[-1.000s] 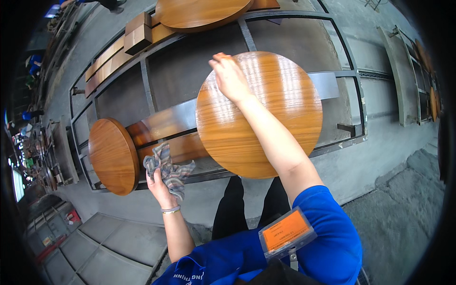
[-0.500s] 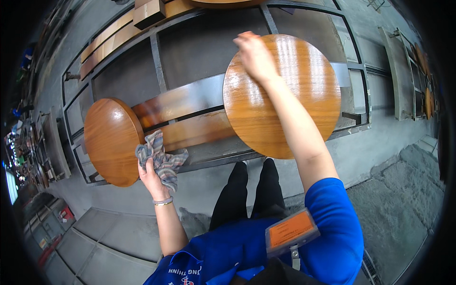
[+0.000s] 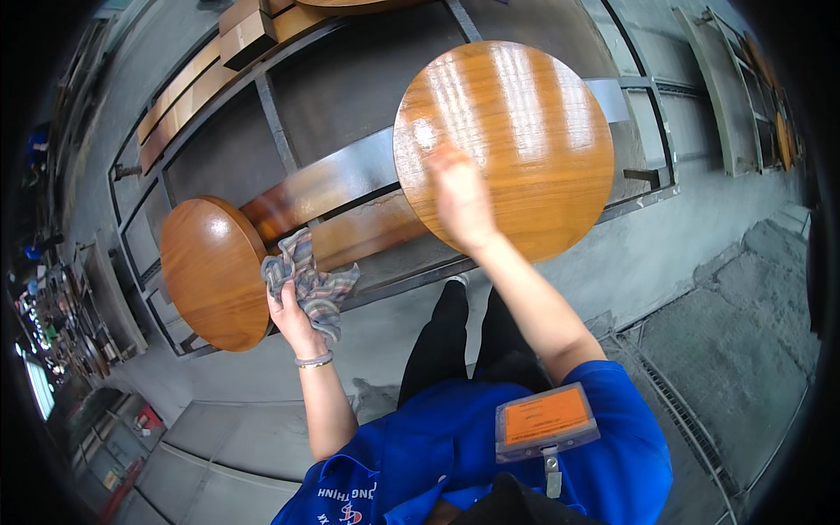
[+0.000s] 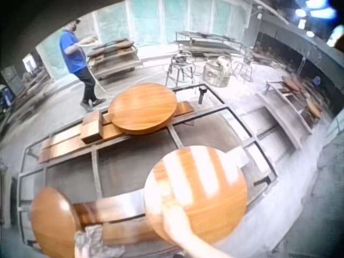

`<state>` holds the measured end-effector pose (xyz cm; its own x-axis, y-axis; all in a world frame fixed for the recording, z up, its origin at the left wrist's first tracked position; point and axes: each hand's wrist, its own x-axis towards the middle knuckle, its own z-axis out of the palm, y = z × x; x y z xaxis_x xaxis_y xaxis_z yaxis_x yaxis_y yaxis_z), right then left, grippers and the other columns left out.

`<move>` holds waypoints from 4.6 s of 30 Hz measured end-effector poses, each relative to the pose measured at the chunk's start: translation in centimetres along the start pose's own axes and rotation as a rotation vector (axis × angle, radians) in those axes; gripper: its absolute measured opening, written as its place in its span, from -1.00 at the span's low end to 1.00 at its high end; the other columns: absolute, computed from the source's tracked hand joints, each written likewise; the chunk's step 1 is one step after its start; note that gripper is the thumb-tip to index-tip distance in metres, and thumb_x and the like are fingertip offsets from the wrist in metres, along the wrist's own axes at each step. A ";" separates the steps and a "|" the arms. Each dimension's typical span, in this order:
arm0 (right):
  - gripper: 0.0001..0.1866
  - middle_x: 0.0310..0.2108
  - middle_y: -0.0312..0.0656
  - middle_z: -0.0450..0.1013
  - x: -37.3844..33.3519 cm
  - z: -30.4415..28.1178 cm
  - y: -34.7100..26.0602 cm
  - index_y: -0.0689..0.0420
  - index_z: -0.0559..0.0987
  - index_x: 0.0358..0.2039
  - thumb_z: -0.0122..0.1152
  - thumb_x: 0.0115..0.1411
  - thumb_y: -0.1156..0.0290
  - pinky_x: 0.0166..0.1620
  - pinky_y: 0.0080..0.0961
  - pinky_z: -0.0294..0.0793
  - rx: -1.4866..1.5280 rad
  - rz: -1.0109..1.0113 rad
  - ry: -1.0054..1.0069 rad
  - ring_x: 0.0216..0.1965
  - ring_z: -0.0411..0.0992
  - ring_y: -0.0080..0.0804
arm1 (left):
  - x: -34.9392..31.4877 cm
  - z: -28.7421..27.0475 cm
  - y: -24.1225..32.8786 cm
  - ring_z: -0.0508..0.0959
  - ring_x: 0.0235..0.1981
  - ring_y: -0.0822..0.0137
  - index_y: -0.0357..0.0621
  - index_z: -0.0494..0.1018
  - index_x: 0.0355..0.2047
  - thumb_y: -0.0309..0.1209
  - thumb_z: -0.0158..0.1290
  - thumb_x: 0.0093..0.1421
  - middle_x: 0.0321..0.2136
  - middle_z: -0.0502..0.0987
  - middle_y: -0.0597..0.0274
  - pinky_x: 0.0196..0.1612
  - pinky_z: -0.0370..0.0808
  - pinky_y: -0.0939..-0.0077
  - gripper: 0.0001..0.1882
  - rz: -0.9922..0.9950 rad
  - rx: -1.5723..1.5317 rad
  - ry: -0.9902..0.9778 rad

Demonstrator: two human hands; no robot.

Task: The person rubs a small dark pad over the surface of a round wooden tabletop, then wipes it with a cloth. They repeat this process on a second tabletop. The person works in a workshop with other workers visible in the background.

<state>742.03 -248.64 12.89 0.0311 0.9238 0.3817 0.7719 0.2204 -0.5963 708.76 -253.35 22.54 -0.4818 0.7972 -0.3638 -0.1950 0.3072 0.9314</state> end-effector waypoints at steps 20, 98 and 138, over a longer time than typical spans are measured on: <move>-0.65 0.16 -0.06 0.60 -9.6 -22.5 9.4 0.17 0.67 0.14 0.20 0.38 0.64 0.25 -0.27 0.54 -0.137 0.621 0.496 0.20 0.55 -0.14 | 4.0 25.6 -3.5 0.58 0.21 0.07 -0.38 0.56 0.23 -0.40 0.21 0.41 0.26 0.56 -0.06 0.30 0.49 0.25 -0.55 0.737 0.651 -0.131; -0.68 0.18 -0.07 0.60 -20.3 -44.8 44.5 0.20 0.67 0.16 0.21 0.45 0.52 0.27 -0.24 0.51 -0.382 0.633 0.296 0.20 0.55 -0.16 | -21.9 39.4 -15.3 0.30 0.53 -0.06 0.03 0.53 0.33 -0.73 0.22 0.01 0.28 0.57 0.16 0.55 0.14 -0.28 -0.19 0.908 1.153 -0.274; -0.70 0.18 -0.13 0.61 -16.3 -47.4 45.7 0.15 0.69 0.14 0.23 0.45 0.47 0.24 -0.28 0.54 -0.336 0.646 0.303 0.18 0.57 -0.21 | -34.9 39.9 -16.9 0.35 0.51 -0.01 -0.07 0.58 0.31 -0.68 0.06 0.10 0.33 0.54 0.08 0.60 0.14 -0.07 -0.30 0.718 0.826 -0.747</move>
<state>806.91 -268.47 12.90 0.6734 0.7002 0.2373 0.6911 -0.4822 -0.5384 762.98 -265.64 19.84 0.3758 0.9252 0.0523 0.6061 -0.2880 0.7414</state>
